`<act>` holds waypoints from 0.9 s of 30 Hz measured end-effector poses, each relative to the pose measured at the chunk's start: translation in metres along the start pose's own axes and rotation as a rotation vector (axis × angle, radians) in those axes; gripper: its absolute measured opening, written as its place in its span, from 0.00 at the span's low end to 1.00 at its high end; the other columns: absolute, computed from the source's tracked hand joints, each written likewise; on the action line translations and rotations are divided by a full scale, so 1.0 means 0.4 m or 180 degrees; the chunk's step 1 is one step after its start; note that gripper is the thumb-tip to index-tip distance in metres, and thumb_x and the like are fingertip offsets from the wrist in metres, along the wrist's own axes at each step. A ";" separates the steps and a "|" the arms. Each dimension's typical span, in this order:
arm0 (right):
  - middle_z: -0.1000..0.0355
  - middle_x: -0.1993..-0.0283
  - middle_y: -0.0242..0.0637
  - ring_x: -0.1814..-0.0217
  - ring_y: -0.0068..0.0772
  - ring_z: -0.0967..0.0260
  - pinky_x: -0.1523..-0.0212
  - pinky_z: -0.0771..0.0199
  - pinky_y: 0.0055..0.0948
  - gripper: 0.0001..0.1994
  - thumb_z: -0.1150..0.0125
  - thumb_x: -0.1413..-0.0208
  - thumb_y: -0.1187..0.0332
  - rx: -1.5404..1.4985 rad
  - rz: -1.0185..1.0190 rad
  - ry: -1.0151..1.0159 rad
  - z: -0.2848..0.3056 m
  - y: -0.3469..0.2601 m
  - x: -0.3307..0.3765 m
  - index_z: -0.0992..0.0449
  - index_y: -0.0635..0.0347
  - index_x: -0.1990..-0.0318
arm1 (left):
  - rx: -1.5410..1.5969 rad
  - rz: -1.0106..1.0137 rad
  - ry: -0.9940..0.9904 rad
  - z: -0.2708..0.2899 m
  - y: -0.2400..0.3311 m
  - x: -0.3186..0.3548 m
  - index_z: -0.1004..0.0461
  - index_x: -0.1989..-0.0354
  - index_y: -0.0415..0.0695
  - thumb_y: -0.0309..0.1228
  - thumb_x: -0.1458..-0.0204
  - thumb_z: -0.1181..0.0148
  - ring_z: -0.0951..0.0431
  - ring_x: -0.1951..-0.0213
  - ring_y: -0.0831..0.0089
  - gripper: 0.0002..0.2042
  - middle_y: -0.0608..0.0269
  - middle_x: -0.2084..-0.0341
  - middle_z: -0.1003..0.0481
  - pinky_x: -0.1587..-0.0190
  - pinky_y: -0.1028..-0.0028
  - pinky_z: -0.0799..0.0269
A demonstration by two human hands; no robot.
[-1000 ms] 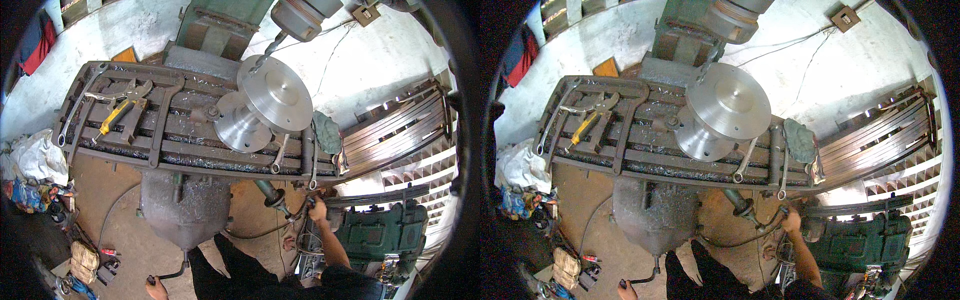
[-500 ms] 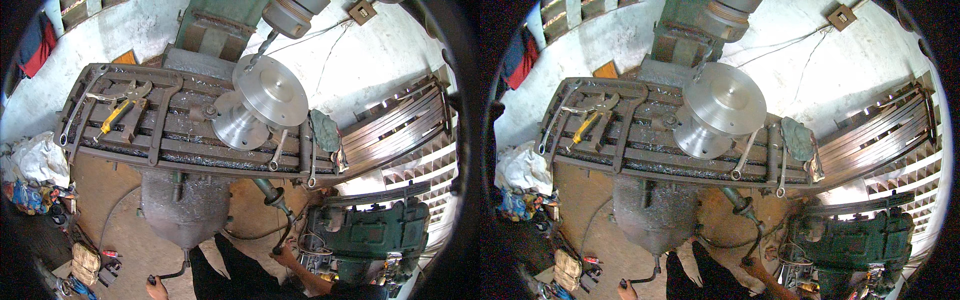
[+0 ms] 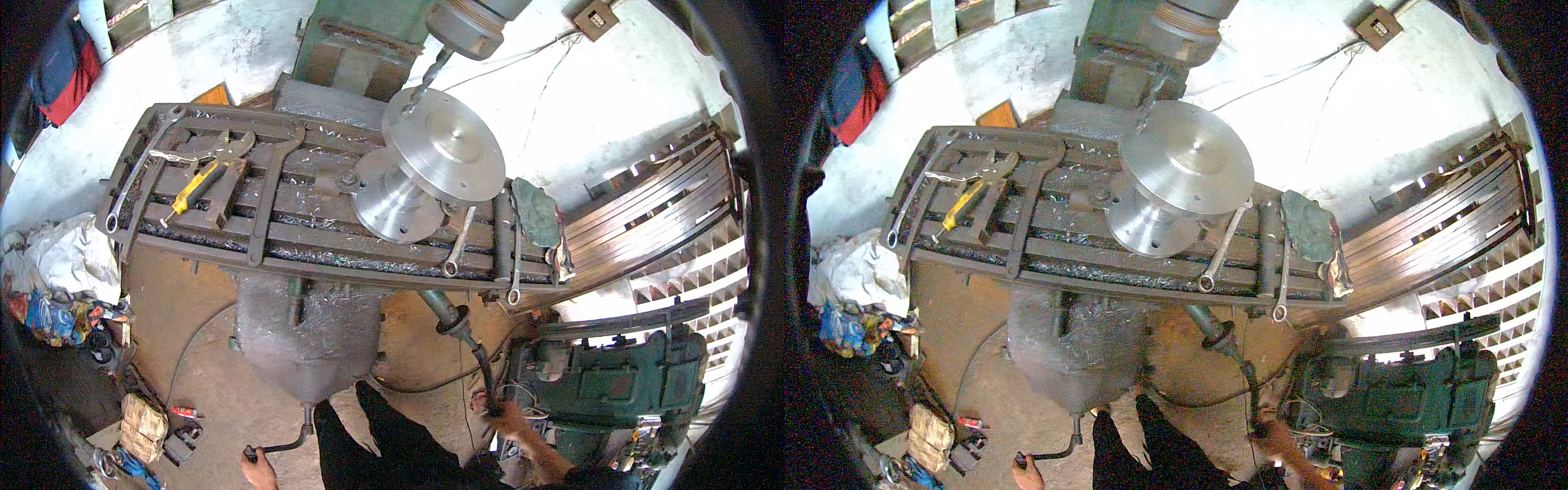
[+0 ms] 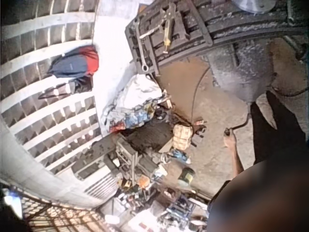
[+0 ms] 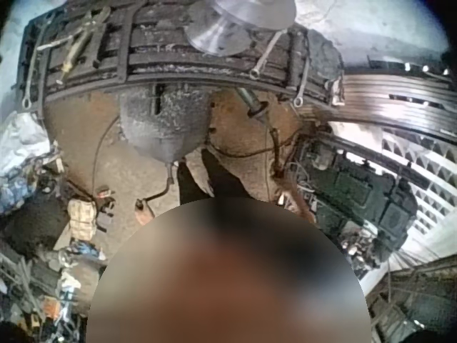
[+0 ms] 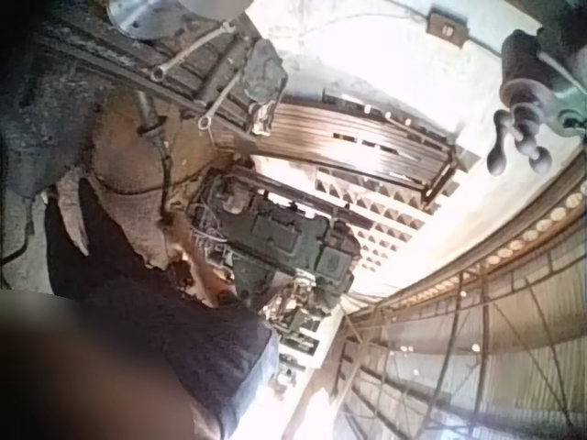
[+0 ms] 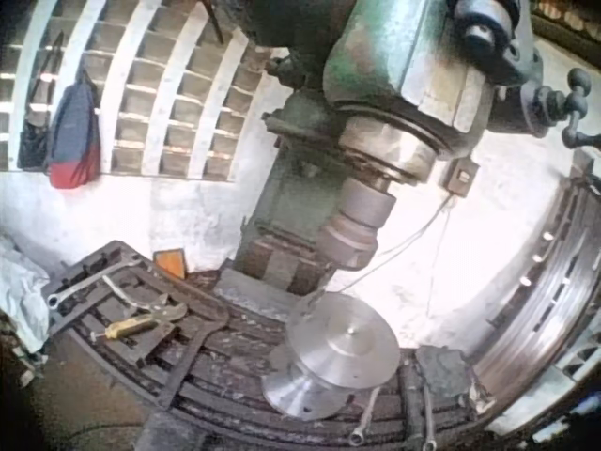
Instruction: The person operates a drill press in a workshop, adjusting the chuck and workpiece, then using handwheels to position the spindle and table. They repeatedly engage the drill and make fine adjustments while metal shavings accumulate on the workpiece.
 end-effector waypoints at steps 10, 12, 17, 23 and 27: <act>0.29 0.52 0.50 0.48 0.45 0.33 0.41 0.41 0.44 0.25 0.36 0.54 0.56 -0.0054 0.0050 -0.0511 -0.110 -0.069 -0.047 0.27 0.66 0.53 | 0.0014 -0.0082 0.0072 -0.005 -0.013 -0.004 0.26 0.53 0.35 0.42 0.47 0.42 0.24 0.52 0.55 0.22 0.46 0.57 0.24 0.50 0.65 0.30; 0.30 0.51 0.54 0.47 0.52 0.34 0.40 0.43 0.49 0.27 0.38 0.52 0.52 0.0655 0.0067 -0.0561 -0.245 -0.047 -0.178 0.28 0.67 0.52 | 0.0067 -0.0185 0.0152 -0.006 -0.019 -0.005 0.26 0.53 0.35 0.42 0.47 0.42 0.24 0.52 0.55 0.21 0.46 0.57 0.23 0.50 0.65 0.30; 0.28 0.58 0.54 0.57 0.50 0.31 0.53 0.33 0.46 0.24 0.46 0.47 0.54 0.0056 0.0091 -0.0846 -0.330 0.246 -0.657 0.29 0.69 0.54 | 0.0041 -0.0419 0.0078 -0.012 -0.023 -0.006 0.26 0.53 0.36 0.41 0.46 0.42 0.23 0.54 0.55 0.20 0.46 0.60 0.23 0.53 0.63 0.29; 0.29 0.58 0.48 0.65 0.43 0.32 0.66 0.28 0.41 0.22 0.48 0.45 0.57 -0.3779 0.0609 -0.0401 -0.367 0.483 -0.824 0.33 0.69 0.52 | -0.0065 -0.0317 0.0102 -0.011 -0.034 -0.006 0.27 0.50 0.39 0.43 0.47 0.43 0.24 0.52 0.55 0.22 0.47 0.57 0.23 0.52 0.63 0.30; 0.30 0.58 0.47 0.65 0.45 0.33 0.66 0.28 0.43 0.20 0.48 0.45 0.57 -0.7600 -0.1101 -0.1625 -0.446 0.394 -0.788 0.33 0.66 0.54 | -0.0037 -0.0354 0.0103 -0.013 -0.037 -0.010 0.28 0.48 0.40 0.44 0.47 0.44 0.25 0.52 0.54 0.23 0.47 0.57 0.24 0.51 0.64 0.31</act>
Point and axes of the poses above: each hand's wrist, its own x-axis away from the middle knuckle, its own z-axis out of the back of the hand, y = z × x, the point moved 6 cm from there along -x, towards the middle knuckle
